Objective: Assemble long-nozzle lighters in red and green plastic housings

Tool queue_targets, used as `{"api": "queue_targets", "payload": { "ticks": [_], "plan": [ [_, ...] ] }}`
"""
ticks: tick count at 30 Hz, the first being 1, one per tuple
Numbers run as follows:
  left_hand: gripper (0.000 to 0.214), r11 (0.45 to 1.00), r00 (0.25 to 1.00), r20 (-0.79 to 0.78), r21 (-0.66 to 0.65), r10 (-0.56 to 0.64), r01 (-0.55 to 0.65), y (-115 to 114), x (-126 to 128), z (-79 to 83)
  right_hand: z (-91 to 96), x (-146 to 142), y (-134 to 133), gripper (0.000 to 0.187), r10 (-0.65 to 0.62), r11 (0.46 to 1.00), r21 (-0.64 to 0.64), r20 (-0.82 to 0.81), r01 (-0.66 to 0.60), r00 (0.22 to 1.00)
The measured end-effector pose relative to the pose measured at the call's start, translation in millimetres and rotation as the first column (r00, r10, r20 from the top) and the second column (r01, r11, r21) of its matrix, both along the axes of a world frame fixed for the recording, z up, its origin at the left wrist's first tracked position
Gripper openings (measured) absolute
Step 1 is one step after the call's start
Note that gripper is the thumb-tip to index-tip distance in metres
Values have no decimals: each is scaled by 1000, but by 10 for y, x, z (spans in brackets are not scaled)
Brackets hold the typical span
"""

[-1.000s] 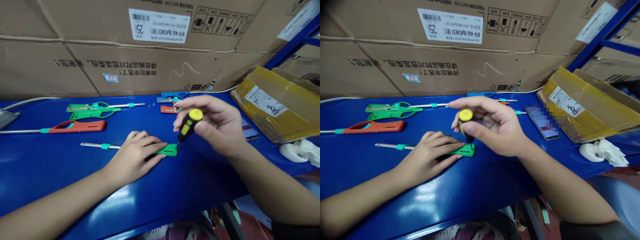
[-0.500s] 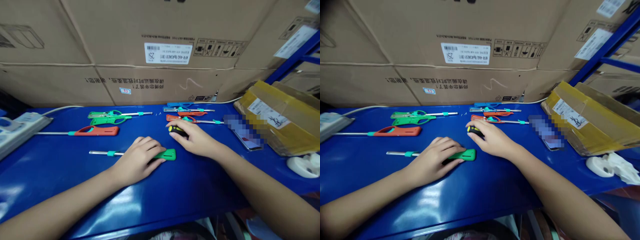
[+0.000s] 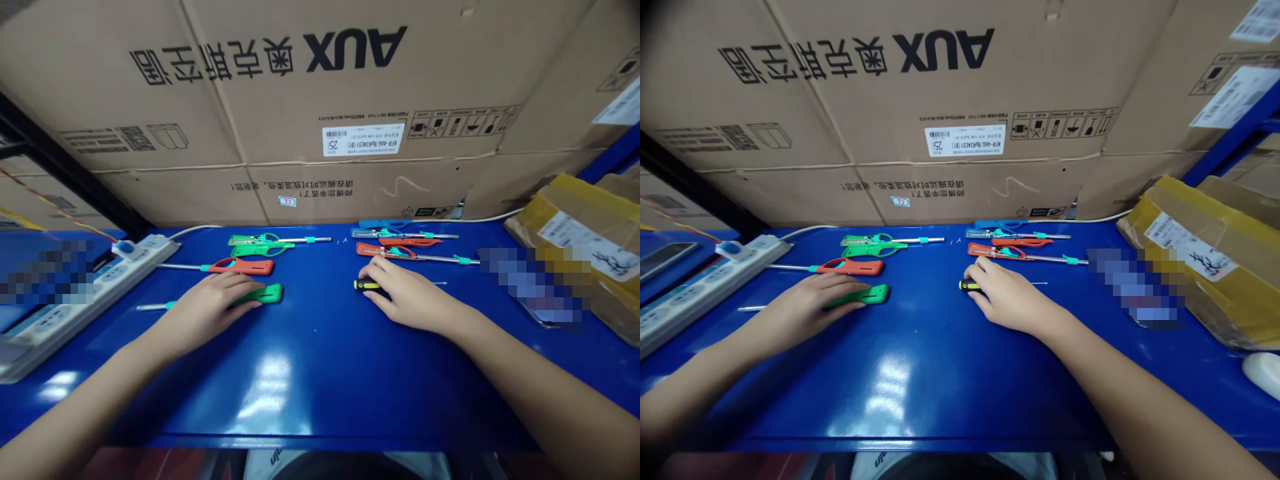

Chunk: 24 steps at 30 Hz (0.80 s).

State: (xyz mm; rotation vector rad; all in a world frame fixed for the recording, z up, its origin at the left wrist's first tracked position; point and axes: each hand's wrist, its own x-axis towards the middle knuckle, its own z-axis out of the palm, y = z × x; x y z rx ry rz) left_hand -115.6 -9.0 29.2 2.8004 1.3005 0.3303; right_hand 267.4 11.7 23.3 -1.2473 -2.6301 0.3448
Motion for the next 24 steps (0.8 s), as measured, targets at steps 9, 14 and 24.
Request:
{"api": "queue_targets", "payload": {
  "ticks": [9,14,24],
  "plan": [
    [36,999,997,-69,27,43,-41,99,-366,60,41,-25,-28,23,28,999,-25,5,-28,1000],
    [38,1000,993,-114,4,13,-13,131,-358,111,-5,-5,-7,31,66,996,-51,-32,-68,997],
    [26,997,995,-98,80,16,-8,65,379,266,-153,-120,53,23,68,998,2,-225,-69,972]
  ]
}}
